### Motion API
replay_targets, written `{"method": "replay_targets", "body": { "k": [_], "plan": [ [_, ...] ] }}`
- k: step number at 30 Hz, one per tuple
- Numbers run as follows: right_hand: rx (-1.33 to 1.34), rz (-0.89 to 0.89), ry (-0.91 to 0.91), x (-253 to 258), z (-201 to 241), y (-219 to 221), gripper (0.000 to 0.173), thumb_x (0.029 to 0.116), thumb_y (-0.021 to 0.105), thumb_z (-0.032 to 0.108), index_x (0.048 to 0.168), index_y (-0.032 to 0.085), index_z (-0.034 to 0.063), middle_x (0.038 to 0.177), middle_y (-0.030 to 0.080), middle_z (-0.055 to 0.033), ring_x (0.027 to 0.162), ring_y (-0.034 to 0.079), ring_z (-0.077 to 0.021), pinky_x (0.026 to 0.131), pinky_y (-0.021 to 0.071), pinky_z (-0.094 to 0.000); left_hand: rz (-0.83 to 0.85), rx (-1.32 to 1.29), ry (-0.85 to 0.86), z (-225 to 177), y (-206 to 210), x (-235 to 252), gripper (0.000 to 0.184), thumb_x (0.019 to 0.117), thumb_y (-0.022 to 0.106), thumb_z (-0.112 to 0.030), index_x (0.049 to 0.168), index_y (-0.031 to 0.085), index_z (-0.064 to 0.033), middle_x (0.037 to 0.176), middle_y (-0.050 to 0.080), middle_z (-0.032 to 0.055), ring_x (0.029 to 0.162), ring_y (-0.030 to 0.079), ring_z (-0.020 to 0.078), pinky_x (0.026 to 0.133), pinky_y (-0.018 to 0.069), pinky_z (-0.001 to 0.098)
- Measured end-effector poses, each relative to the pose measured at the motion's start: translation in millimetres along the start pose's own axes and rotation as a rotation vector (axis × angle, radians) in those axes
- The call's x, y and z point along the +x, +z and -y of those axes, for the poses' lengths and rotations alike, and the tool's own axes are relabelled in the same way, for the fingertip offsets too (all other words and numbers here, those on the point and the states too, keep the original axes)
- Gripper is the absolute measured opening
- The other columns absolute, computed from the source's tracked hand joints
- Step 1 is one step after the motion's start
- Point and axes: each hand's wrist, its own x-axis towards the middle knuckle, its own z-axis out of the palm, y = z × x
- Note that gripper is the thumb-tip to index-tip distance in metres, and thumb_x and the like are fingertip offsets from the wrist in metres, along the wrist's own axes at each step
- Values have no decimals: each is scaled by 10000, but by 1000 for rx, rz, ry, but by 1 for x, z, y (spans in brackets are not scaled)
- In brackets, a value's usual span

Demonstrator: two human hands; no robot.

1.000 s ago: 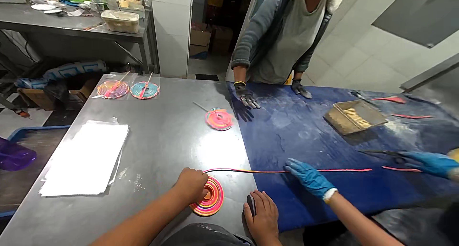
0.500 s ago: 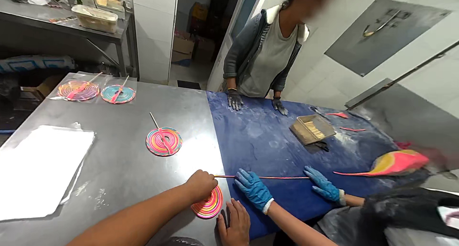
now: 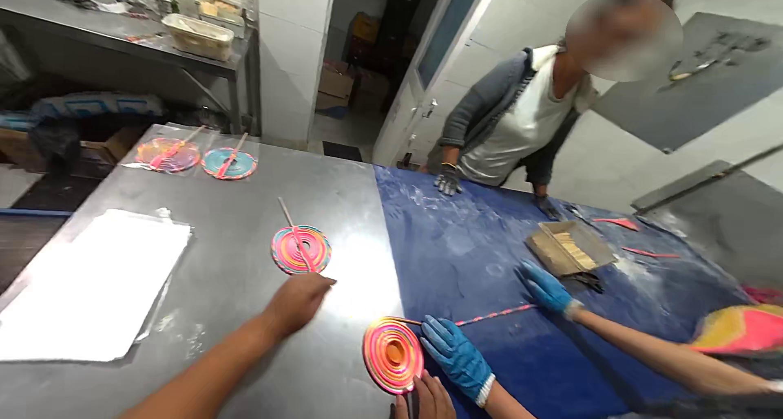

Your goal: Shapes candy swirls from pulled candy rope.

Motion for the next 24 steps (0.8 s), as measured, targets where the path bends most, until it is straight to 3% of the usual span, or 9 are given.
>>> {"method": "replay_targets", "body": {
  "k": [2, 5, 7, 10, 13, 15, 18, 20, 24],
  "plan": [
    [-39, 48, -123, 3, 5, 3, 533, 962, 515, 539, 1225, 705, 115, 1365, 642, -201, 1345, 527, -442, 1146, 324, -653, -112, 192, -195, 59, -70, -26, 302, 1058, 503, -126, 1237, 730, -39, 1212, 727, 165, 1166, 689, 325, 1047, 531, 526],
    [103, 23, -390, 11, 29, 44, 547, 934, 543, 627, 1388, 597, 326, 1541, 522, -1, 1531, 317, -292, 1241, 124, -643, -224, 354, -785, 138, -176, -66, 424, 1080, 505, -252, 1432, 577, -26, 1489, 527, 262, 1391, 480, 484, 1111, 403, 690],
    [211, 104, -520, 44, 72, 64, 588, 941, 548, 630, 1462, 555, 358, 1589, 478, 23, 1548, 296, -278, 1245, 118, -659, -377, 327, -1125, 175, -215, -92, 530, 1060, 545, -331, 1487, 519, -19, 1546, 414, 329, 1416, 359, 590, 1051, 322, 809],
    [219, 292, -576, 117, 149, 84, 622, 957, 519, 650, 1477, 568, 312, 1611, 459, -58, 1514, 369, -365, 1183, 236, -716, -268, 343, -1406, 209, -232, -118, 721, 1013, 579, -550, 1470, 520, 4, 1551, 370, 377, 1433, 335, 597, 1075, 312, 791],
    [140, 737, -507, 184, 197, 113, 797, 958, 441, 720, 1624, 325, 298, 1739, 146, -74, 1606, 59, -344, 1237, 26, -698, -187, 402, -1465, 219, -230, -125, 616, 983, 609, -568, 1372, 642, -91, 1525, 458, 290, 1427, 396, 509, 1073, 366, 738],
    [104, 884, -450, 209, 213, 129, 883, 924, 410, 787, 1642, 267, 293, 1743, 102, -94, 1608, 22, -344, 1234, 9, -700, -240, 369, -1461, 226, -227, -130, 470, 1012, 590, -489, 1339, 682, -165, 1462, 563, 211, 1395, 469, 446, 1061, 387, 718],
    [27, 941, -472, 215, 231, 124, 943, 902, 382, 823, 1614, 341, 206, 1653, 328, -174, 1527, 300, -388, 1196, 247, -658, -465, 264, -1339, 243, -220, -145, 380, 992, 658, -331, 1325, 672, -148, 1239, 724, 113, 1227, 636, 344, 1042, 421, 683],
    [35, 989, -534, 214, 246, 107, 880, 917, 455, 766, 1532, 470, 138, 1473, 520, -203, 1371, 482, -402, 1098, 386, -624, -673, 161, -1219, 241, -218, -149, 500, 920, 773, -221, 1365, 610, -61, 1110, 752, 145, 1083, 697, 341, 998, 489, 639],
    [178, 1055, -637, 222, 264, 88, 618, 1019, 445, 611, 1395, 601, 146, 1349, 644, -155, 1296, 572, -374, 1078, 421, -617, -792, 75, -1091, 232, -217, -153, 380, 915, 805, -223, 1182, 690, 21, 986, 757, 169, 950, 721, 306, 926, 546, 556]
  ]
}}
